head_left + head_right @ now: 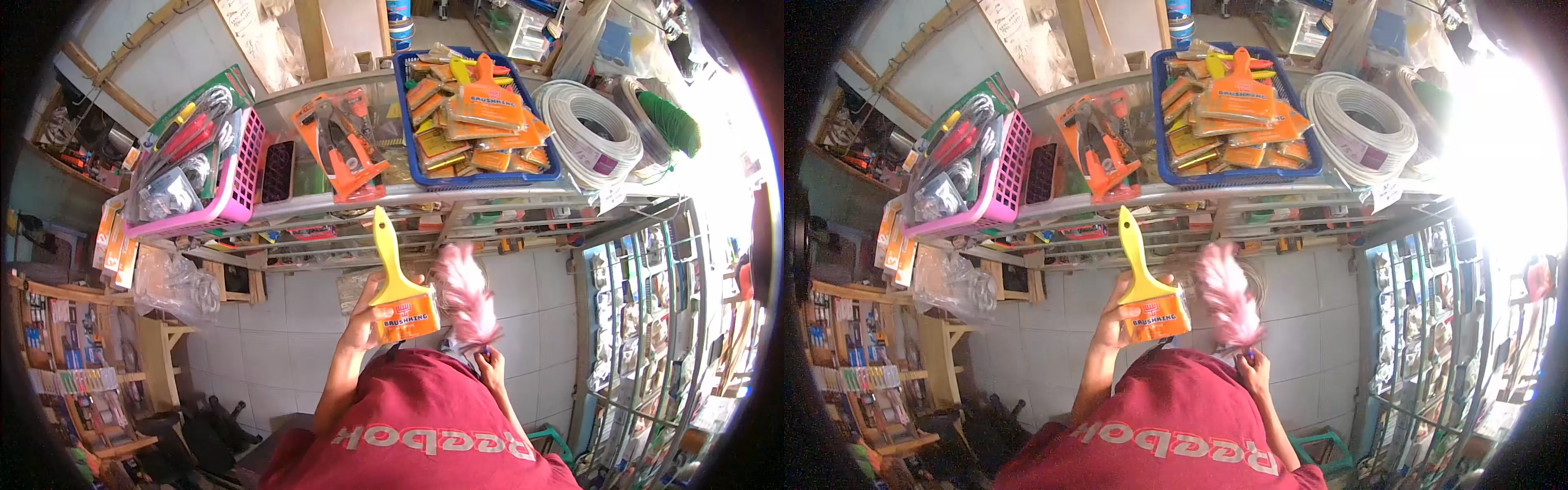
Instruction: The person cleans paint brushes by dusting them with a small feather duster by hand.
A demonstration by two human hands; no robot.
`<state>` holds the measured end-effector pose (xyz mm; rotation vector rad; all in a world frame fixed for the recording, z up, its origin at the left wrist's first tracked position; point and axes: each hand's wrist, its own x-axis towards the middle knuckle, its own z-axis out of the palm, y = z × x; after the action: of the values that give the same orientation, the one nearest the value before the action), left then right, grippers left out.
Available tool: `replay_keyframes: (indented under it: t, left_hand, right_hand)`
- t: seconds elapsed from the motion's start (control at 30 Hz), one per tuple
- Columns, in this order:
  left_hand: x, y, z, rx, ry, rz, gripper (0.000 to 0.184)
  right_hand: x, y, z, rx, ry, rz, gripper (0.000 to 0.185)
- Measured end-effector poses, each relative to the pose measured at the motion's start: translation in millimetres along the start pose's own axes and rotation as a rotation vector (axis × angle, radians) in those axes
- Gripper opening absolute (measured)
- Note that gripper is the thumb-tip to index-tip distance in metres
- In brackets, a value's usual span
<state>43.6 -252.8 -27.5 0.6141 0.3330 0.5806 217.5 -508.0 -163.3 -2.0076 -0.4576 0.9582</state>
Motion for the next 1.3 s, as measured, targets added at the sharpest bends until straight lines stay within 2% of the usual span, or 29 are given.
replay_keyframes:
  t: [0.03, 0.1, 0.13, 0.23, 0.3, 0.37, 0.43, 0.47, 0.57, 0.6, 0.63, 0.7, 0.73, 0.83, 0.87, 0.93, 0.97, 1.0, 1.03, 1.07, 1.1, 1.13, 1.17, 1.2, 1.23, 1.3]
  left_hand:
    - [4.3, -4.8, 7.9, 0.041, 0.009, 0.011, 0.064]
    - [12.5, -15.2, 21.6, 0.126, 0.030, 0.029, 0.064]
    - [16.4, -22.7, 16.7, 0.076, -0.022, 0.008, 0.063]
    - [20.5, -41.0, 26.4, 0.166, 0.100, 0.008, 0.067]
    - [25.2, -44.1, 39.8, 0.210, 0.103, 0.007, 0.070]
    - [26.7, -50.8, 37.4, 0.346, 0.099, 0.013, 0.068]
    - [26.3, -53.6, 34.0, 0.476, 0.144, -0.025, 0.066]
    - [27.5, -54.2, 34.4, 0.492, 0.145, -0.022, 0.065]
    - [30.8, -49.4, 45.1, 0.446, 0.085, 0.052, 0.063]
    - [29.3, -44.7, 39.6, 0.541, 0.076, 0.045, 0.065]
    - [28.0, -39.7, 34.8, 0.635, 0.067, 0.039, 0.066]
    - [28.9, -34.9, 32.1, 0.572, 0.047, 0.048, 0.065]
    - [23.3, -33.4, 30.6, 0.612, 0.048, 0.066, 0.064]
    - [17.4, -23.9, 28.8, 0.502, 0.079, -0.114, 0.068]
    - [22.1, -12.6, 34.6, 0.845, -0.052, -0.005, 0.069]
    - [25.8, -28.1, 13.9, 0.857, -0.024, 0.174, 0.057]
    - [19.1, -23.7, 3.2, 0.782, -0.065, 0.009, 0.054]
    - [17.7, -10.6, 19.5, 0.890, -0.037, -0.075, 0.052]
    - [17.6, -13.3, 9.6, 0.716, -0.088, -0.186, 0.055]
    - [19.4, -12.2, 15.1, 0.669, -0.051, -0.118, 0.051]
    - [21.0, -12.3, 19.8, 0.617, -0.015, -0.049, 0.046]
    - [30.0, -10.2, 13.6, 0.706, -0.080, 0.039, 0.046]
    - [29.8, -10.6, 3.8, 0.788, -0.129, 0.103, 0.046]
    - [24.6, -11.6, -7.2, 0.877, -0.162, 0.132, 0.047]
    - [20.1, -11.3, -16.5, 0.965, -0.192, 0.164, 0.048]
    - [19.5, -1.7, -9.8, 0.884, -0.150, 0.041, 0.047]
  right_hand:
    - [6.6, 40.6, -10.7, 0.016, 0.050, -0.035, 0.017]
    - [13.8, 59.8, -30.8, 0.194, 0.143, -0.058, 0.014]
    - [29.2, 67.7, -28.0, 0.308, 0.351, -0.356, 0.011]
    - [77.9, 111.4, -45.1, 0.407, 0.188, -0.353, 0.024]
    - [95.6, 130.5, -53.2, 0.482, 0.093, -0.344, 0.037]
    - [96.0, 22.1, -94.4, -0.518, -0.139, -0.499, 0.019]
    - [95.6, -27.1, -94.2, -0.417, 0.086, -0.615, 0.019]
    - [109.4, -7.8, -95.6, -0.499, 0.143, -0.688, 0.012]
    - [110.9, -28.3, -87.3, -0.230, 0.128, -0.585, 0.007]
    - [100.3, -50.6, -94.9, -0.408, 0.048, -0.711, 0.004]
    - [100.4, -59.2, -89.8, -0.432, 0.079, -0.697, 0.005]
    - [97.3, -70.7, -78.0, -0.481, 0.136, -0.663, 0.005]
    - [107.0, -60.6, -68.6, -0.363, 0.211, -0.693, 0.006]
    - [113.9, -52.0, -56.7, -0.316, 0.239, -0.692, 0.014]
    - [111.0, -52.0, -55.8, -0.353, 0.264, -0.716, 0.017]
    - [98.1, -84.0, -53.5, -0.452, 0.198, -0.728, 0.014]
    - [87.5, -99.8, -56.1, -0.526, 0.144, -0.596, 0.011]
    - [90.7, -77.8, -55.4, -0.538, 0.162, -0.560, 0.010]
    - [107.1, -60.8, -56.3, -0.550, 0.192, -0.547, 0.010]
    - [112.8, -69.8, -51.1, -0.331, 0.254, -0.608, 0.012]
    - [116.6, -74.5, -48.7, -0.260, 0.269, -0.686, 0.012]
    - [120.3, -79.2, -46.4, -0.193, 0.280, -0.764, 0.013]
    - [117.0, -73.9, -44.4, -0.279, 0.244, -0.831, 0.013]
    - [97.5, -82.5, -50.1, -0.492, 0.081, -0.727, 0.010]
    - [94.4, -79.1, -42.0, -0.506, 0.133, -0.687, 0.013]
    - [100.0, -71.7, -26.8, -0.537, 0.258, -0.622, 0.017]
